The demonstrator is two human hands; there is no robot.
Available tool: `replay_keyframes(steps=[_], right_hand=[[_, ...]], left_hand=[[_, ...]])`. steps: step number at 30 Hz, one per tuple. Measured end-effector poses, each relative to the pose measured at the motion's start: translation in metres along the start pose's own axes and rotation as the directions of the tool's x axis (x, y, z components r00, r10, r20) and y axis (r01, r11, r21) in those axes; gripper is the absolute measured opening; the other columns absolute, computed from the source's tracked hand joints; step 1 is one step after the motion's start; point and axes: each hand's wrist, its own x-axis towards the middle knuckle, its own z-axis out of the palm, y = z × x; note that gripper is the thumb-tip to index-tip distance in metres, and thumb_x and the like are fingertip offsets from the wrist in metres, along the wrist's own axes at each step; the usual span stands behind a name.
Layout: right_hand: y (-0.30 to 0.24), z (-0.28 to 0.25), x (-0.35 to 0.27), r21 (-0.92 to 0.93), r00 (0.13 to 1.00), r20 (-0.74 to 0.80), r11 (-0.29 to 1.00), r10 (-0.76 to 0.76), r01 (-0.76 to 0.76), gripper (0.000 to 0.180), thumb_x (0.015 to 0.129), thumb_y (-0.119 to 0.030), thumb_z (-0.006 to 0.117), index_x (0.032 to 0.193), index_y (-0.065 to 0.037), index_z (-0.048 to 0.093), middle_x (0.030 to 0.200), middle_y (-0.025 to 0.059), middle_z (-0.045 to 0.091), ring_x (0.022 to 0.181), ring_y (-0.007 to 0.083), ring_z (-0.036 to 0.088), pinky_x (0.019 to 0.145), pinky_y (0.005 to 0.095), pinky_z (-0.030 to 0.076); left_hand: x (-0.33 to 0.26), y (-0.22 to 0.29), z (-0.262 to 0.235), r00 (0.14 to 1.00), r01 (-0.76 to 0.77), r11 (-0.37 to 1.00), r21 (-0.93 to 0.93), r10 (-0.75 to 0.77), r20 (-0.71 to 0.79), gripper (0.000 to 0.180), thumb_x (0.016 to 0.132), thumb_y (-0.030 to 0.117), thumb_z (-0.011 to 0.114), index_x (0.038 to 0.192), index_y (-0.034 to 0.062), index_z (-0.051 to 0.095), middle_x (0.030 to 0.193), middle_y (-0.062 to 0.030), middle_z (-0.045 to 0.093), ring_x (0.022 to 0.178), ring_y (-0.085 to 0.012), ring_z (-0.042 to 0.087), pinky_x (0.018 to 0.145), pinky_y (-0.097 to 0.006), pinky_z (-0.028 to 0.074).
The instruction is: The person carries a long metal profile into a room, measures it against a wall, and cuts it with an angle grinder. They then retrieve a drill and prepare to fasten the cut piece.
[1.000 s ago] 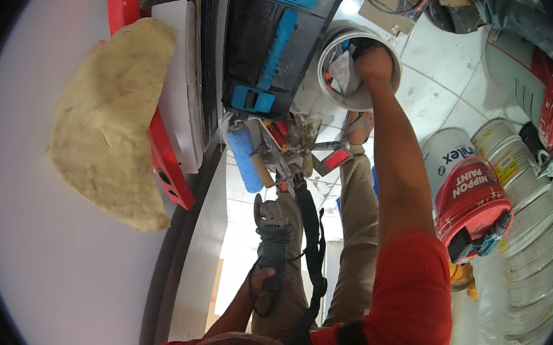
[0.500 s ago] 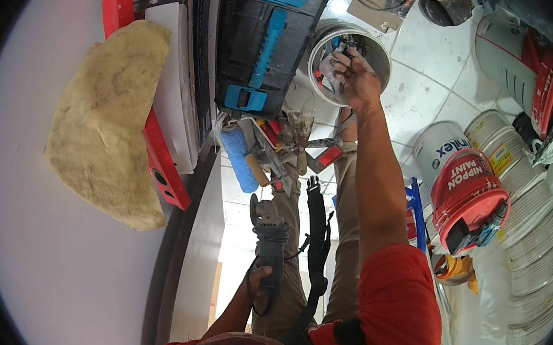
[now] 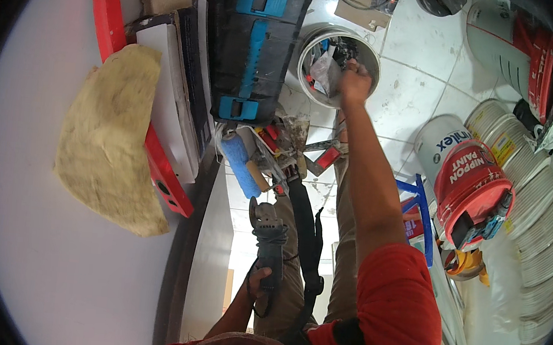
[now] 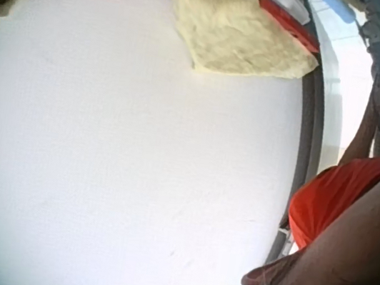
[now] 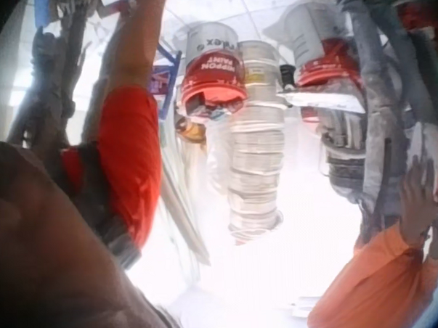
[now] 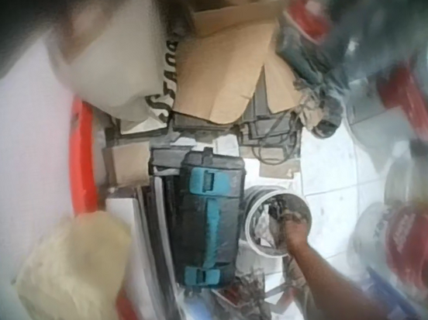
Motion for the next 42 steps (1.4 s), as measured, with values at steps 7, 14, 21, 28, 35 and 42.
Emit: replay_keyframes(steps=[7,14,21,28,35,42], right_hand=[[0.039,0.043,0.038,-0.809,0.923,0.151,0.493,-0.355,0.321,0.041,0.089,-0.033,0.048,0.088,0.001,0.071,0.092,0.0235,0.069,0.091,0.0361,0.067,0.083,0.0424,0.051],[0.018,0.028,0.053,-0.79,0.897,0.349,0.43,-0.273,0.438,0.048,0.091,-0.039,0.046,0.091,0.001,0.072,0.089,0.0265,0.068,0.095,0.0375,0.066,0.089,0.0412,0.05],[0.032,0.053,0.089,-0.434,0.988,-0.002,0.889,0.157,-0.143,0.076,0.091,-0.062,0.045,0.112,0.009,0.064,0.115,0.033,0.06,0.117,0.0399,0.056,0.1,0.0368,0.041],[0.025,0.057,0.098,-0.36,0.988,-0.04,0.92,0.152,-0.156,0.081,0.089,-0.06,0.052,0.124,0.013,0.054,0.134,0.0239,0.054,0.126,0.0314,0.052,0.106,0.0331,0.037],[0.001,0.068,0.07,0.1,0.941,-0.301,0.987,0.154,-0.13,0.056,0.09,-0.034,0.064,0.123,0.01,0.056,0.124,0.0187,0.061,0.111,0.0273,0.059,0.093,0.0347,0.045],[-0.007,0.042,0.05,0.605,0.979,0.096,0.77,0.18,-0.201,0.023,0.095,-0.021,0.059,0.109,-0.003,0.059,0.08,0.002,0.055,0.062,0.015,0.05,0.056,0.03,0.041]], left_hand=[[-0.001,0.001,-0.013,1.0,0.002,0.999,0.045,-0.002,-0.004,0.051,0.079,0.024,0.069,0.123,0.002,0.055,0.107,-0.0109,0.066,0.093,-0.0206,0.065,0.08,-0.035,0.054],[-0.001,0.003,-0.003,1.0,0.003,1.0,0.022,-0.003,-0.013,0.056,0.076,0.025,0.071,0.124,0.001,0.054,0.108,-0.0121,0.065,0.094,-0.0223,0.065,0.082,-0.035,0.054],[0.002,0.001,-0.009,1.0,0.018,1.0,-0.018,-0.018,0.01,0.06,0.075,0.026,0.072,0.125,0.0002,0.052,0.11,-0.0139,0.064,0.095,-0.0235,0.065,0.084,-0.036,0.054],[0.004,-0.002,-0.016,0.999,0.002,1.0,-0.014,-0.002,0.042,0.063,0.073,0.029,0.073,0.125,0.0005,0.052,0.108,-0.0133,0.065,0.093,-0.0229,0.066,0.082,-0.035,0.054],[0.001,-0.007,-0.012,1.0,0.004,1.0,-0.028,-0.004,0.02,0.058,0.073,0.028,0.072,0.122,0.0008,0.054,0.103,-0.0112,0.065,0.09,-0.0224,0.066,0.079,-0.035,0.055],[0.001,-0.002,-0.002,0.999,0.011,1.0,-0.022,-0.01,0.045,0.052,0.075,0.026,0.07,0.119,0.0014,0.057,0.101,-0.0108,0.066,0.09,-0.0229,0.066,0.079,-0.036,0.055]])
